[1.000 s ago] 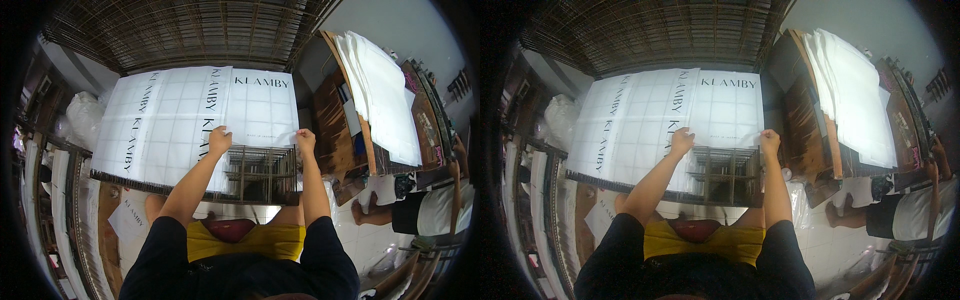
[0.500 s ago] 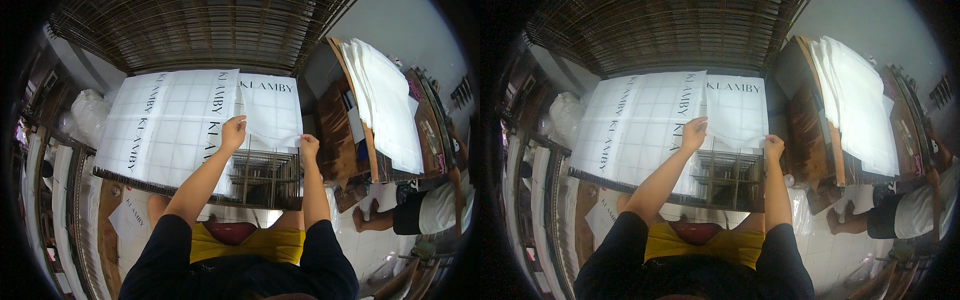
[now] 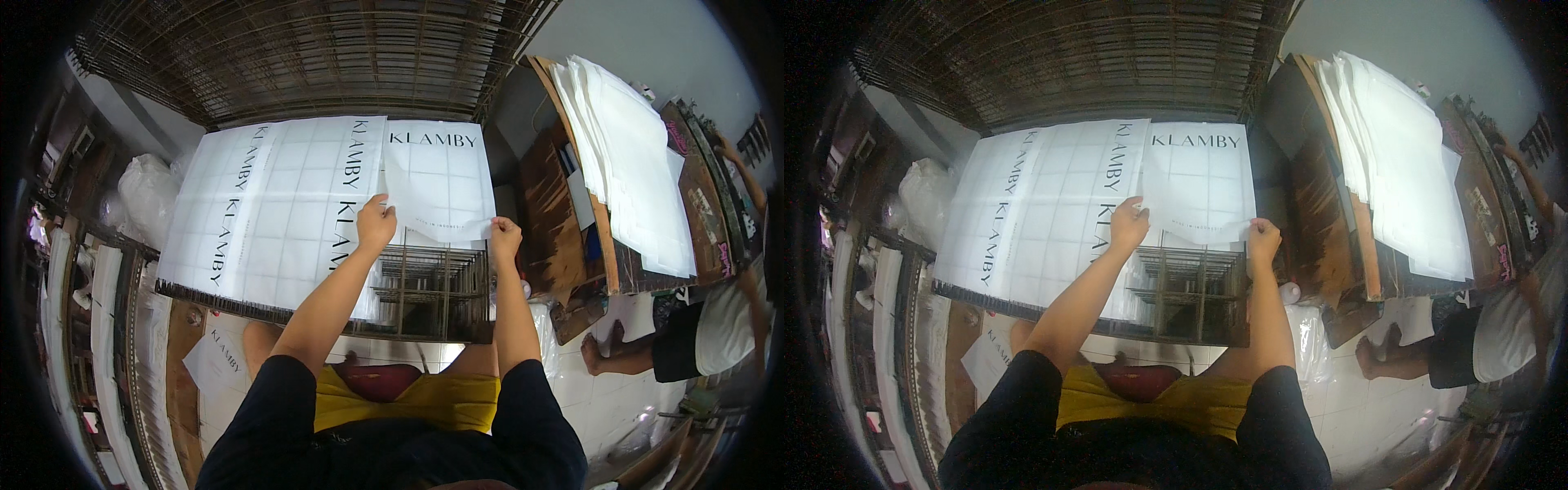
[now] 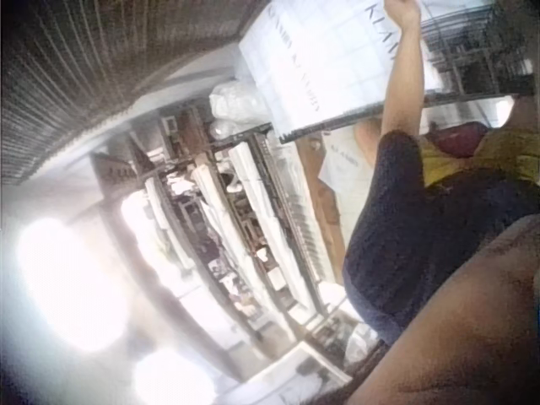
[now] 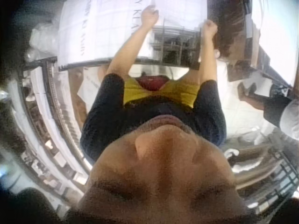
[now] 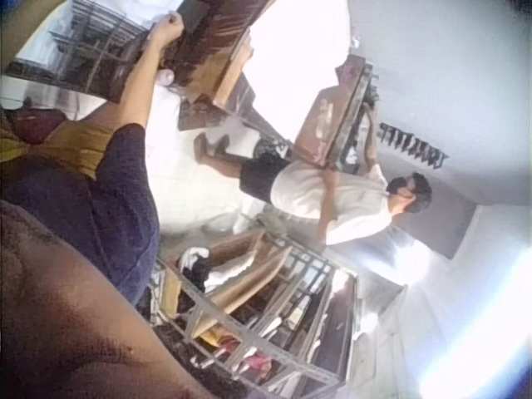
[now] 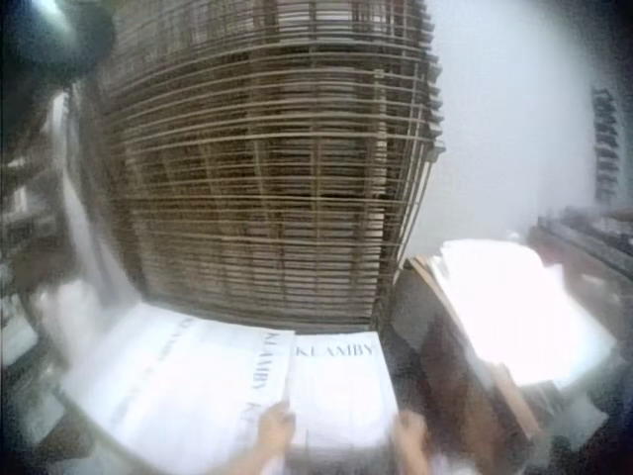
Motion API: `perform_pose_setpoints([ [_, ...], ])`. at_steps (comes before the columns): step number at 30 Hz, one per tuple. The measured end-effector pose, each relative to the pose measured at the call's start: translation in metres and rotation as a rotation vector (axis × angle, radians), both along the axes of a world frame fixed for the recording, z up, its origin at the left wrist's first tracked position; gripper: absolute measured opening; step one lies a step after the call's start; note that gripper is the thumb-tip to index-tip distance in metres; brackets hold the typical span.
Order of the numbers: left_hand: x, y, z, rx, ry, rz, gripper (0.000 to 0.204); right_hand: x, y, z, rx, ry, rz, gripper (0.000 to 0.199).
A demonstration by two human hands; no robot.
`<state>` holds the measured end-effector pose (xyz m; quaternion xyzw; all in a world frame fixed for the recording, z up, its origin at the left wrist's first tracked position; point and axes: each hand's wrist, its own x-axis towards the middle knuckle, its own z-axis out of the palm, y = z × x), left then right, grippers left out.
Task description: The person repeatedly picks up white sheets of paper from a table and places them into a wire rack. The task is performed one sheet at a time in a repetitive loop.
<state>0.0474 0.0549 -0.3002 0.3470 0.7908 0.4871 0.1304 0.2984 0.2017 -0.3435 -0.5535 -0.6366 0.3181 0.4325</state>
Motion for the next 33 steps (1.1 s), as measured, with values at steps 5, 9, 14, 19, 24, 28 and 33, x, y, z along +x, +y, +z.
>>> perform_pose_setpoints([
  [5,-0.017,-0.014,-0.026,-0.121,0.034,0.047,0.037,-0.007,0.007,0.001,-0.016,-0.049,0.025,0.012],
  [9,-0.017,-0.023,-0.015,-0.219,0.069,0.012,0.044,-0.004,0.005,0.001,-0.014,-0.067,0.043,0.013],
  [14,0.001,-0.038,0.031,-0.320,0.435,0.023,0.064,0.011,-0.009,0.008,0.075,-0.078,0.016,0.020],
  [19,-0.056,0.001,0.175,0.129,0.989,0.064,0.068,0.048,-0.057,0.021,0.141,0.048,0.106,0.022],
  [24,-0.105,0.036,0.376,0.343,1.487,0.268,0.058,0.109,-0.127,0.020,0.074,0.111,0.052,0.016],
  [28,-0.137,0.047,0.436,0.224,1.701,0.309,0.058,0.164,-0.156,0.002,0.048,0.132,-0.098,0.013],
  [33,-0.138,0.049,0.444,0.359,1.676,0.269,0.051,0.199,-0.183,0.009,-0.023,0.113,-0.164,0.015],
])
